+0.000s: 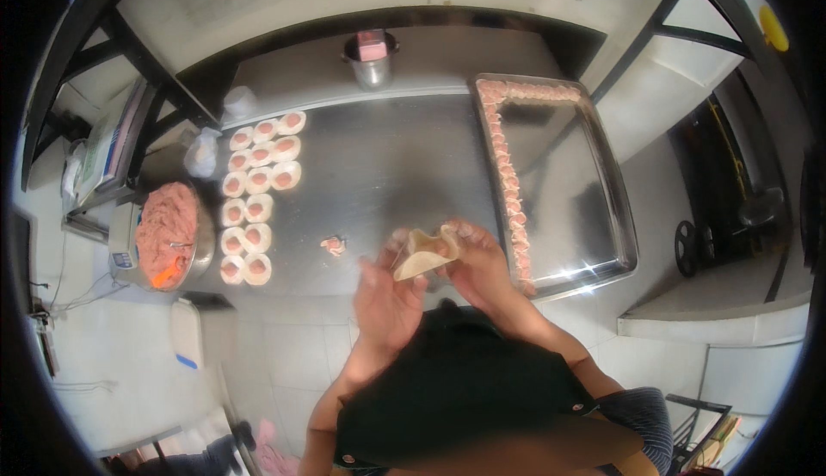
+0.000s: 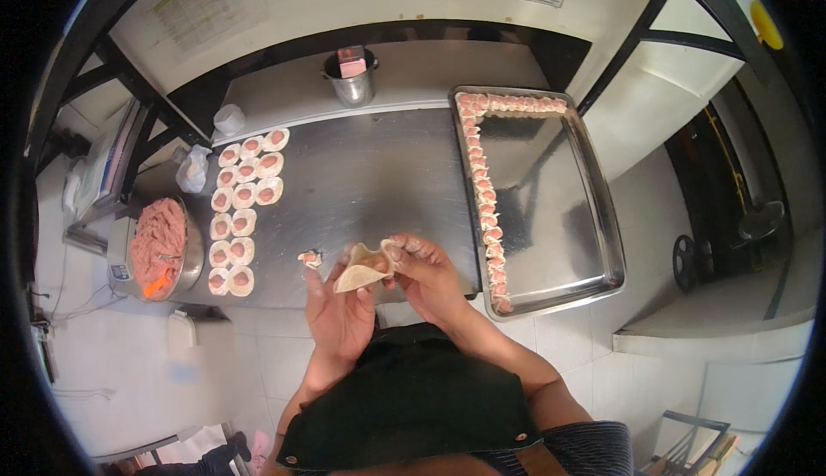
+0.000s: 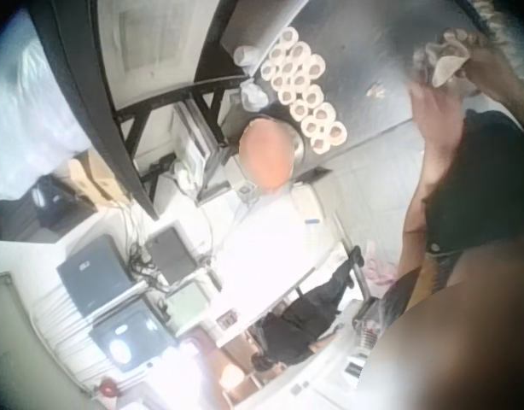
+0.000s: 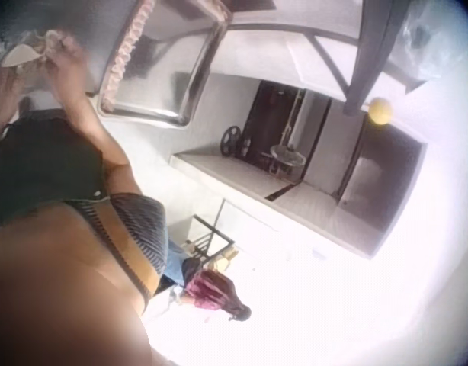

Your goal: The person assembles sushi rolls by hand, placing a pink filling into round wrappers and arranging them in rows on a stainless steel tray. The person repeatedly picks up wrappers, fills them, and places them on the tray.

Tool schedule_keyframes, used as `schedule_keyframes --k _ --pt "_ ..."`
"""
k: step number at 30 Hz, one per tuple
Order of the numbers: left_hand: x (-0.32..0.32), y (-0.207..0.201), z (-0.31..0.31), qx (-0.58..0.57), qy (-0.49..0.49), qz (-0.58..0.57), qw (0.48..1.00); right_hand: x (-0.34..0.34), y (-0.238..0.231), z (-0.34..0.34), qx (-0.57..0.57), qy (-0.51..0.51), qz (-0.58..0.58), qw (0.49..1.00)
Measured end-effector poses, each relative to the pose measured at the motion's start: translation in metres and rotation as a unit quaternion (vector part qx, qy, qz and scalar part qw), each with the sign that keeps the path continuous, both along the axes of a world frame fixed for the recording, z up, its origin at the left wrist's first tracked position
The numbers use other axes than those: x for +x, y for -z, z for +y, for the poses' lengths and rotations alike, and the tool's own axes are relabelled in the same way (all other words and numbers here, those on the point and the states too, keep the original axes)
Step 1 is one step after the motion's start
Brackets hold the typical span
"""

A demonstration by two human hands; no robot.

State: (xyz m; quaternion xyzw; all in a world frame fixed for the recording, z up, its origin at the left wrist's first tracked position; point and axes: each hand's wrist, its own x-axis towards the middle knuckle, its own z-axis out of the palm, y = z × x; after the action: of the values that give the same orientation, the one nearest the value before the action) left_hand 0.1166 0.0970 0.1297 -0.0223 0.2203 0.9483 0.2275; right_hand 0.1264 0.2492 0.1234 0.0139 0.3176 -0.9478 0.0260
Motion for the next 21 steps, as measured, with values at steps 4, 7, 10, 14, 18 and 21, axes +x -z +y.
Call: schedule_keyframes --k 4,7,10,14,18,21 --pt "-0.005 -0.007 -0.017 -0.028 -0.005 0.046 0.999 -0.015 -0.011 -0.028 0.123 -0.001 0.015 0.992" --pt "-0.010 -0.008 -0.032 0.011 -0.028 0.018 0.999 -0.012 -0.011 -0.051 0.117 0.092 0.103 0.983" --pt "-0.012 -0.004 -0.039 -0.205 -0.067 0.147 0.965 -0.006 -0.008 -0.068 0.207 0.137 0.178 0.952" --pt "-0.019 0.003 -0.049 -0.199 -0.069 0.170 0.963 -0.011 -0.007 -0.079 0.339 0.232 0.174 0.895" --pt "-0.030 0.006 -0.064 -0.147 -0.012 0.159 0.976 -0.015 -0.015 -0.079 0.270 0.197 0.150 0.930" --pt "-0.041 0.007 -0.071 -0.056 0.058 0.116 0.990 -0.015 -0.018 -0.078 0.155 0.159 0.093 0.970"
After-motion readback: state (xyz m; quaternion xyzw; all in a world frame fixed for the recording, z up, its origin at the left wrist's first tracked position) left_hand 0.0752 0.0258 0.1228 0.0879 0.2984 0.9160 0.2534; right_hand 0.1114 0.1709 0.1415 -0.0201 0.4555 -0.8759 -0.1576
